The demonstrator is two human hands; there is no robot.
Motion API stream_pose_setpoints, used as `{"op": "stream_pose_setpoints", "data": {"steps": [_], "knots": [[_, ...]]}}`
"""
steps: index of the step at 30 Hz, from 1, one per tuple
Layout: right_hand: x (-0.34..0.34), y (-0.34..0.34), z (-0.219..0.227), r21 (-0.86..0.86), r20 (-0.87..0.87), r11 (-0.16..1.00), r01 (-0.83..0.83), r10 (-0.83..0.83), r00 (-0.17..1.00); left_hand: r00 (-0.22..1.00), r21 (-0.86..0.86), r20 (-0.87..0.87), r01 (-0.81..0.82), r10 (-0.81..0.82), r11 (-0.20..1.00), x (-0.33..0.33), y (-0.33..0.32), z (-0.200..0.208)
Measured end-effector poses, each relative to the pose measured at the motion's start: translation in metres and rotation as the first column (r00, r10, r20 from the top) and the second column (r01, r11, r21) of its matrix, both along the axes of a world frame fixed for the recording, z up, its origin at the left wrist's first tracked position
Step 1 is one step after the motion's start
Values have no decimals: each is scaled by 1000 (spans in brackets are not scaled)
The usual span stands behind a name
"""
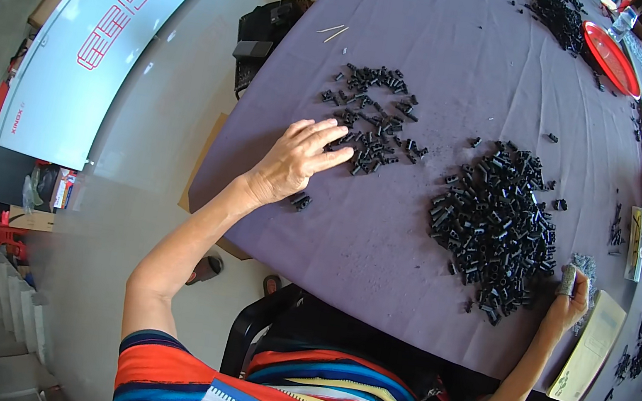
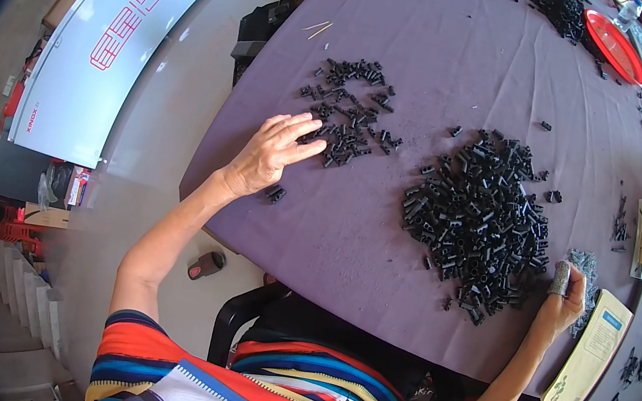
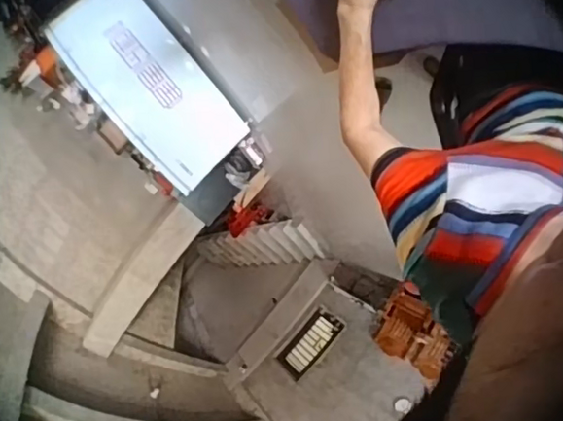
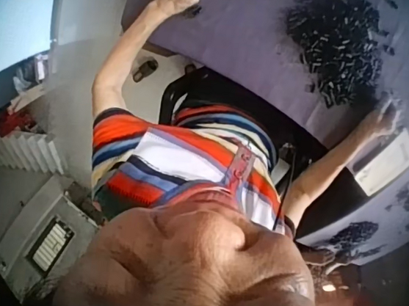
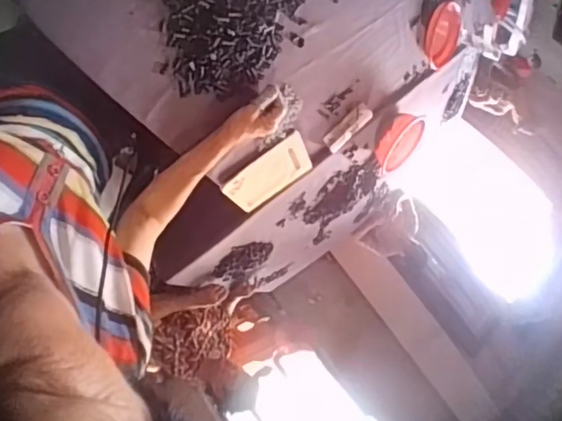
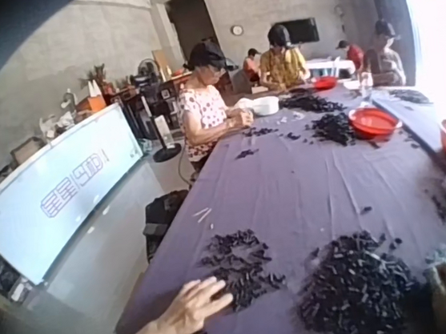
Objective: The person assembles small plastic components together by hand and sorts the plastic pieces into piles on the table.
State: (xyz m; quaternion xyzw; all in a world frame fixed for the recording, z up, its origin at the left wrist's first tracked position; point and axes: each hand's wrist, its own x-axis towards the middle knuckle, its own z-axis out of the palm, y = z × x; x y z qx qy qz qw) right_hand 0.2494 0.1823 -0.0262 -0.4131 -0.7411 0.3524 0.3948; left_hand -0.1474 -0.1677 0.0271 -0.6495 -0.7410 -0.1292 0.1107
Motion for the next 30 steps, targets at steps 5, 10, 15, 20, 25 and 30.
{"op": "stream_pose_setpoints", "data": {"steps": [5, 10, 15, 20, 25, 30], "knots": [[-3, -6, 4, 4, 0, 1000, 1, -1, 1000, 1000, 12, 19, 23, -24, 1000, 0, 0, 1], [-5, -9, 9, -3, 12, 1000, 5, -5, 1000, 990, 99, 133, 31, -44, 995, 0, 13, 0], [-5, -9, 7, 27, 20, 1000, 3, -4, 1000, 988, 48, 136, 63, -69, 997, 4, 18, 0], [0, -5, 1, 0, -33, 1000, -17, 17, 999, 993, 122, 116, -13, -2, 992, -11, 33, 2], [-3, -7, 3, -2, -33, 1000, -20, 20, 999, 983, 68, 182, 3, -16, 998, -25, 47, -8], [-4, -10, 8, -33, -22, 999, 0, 0, 1000, 995, 95, 91, 36, -44, 995, -27, 62, -8]]}}
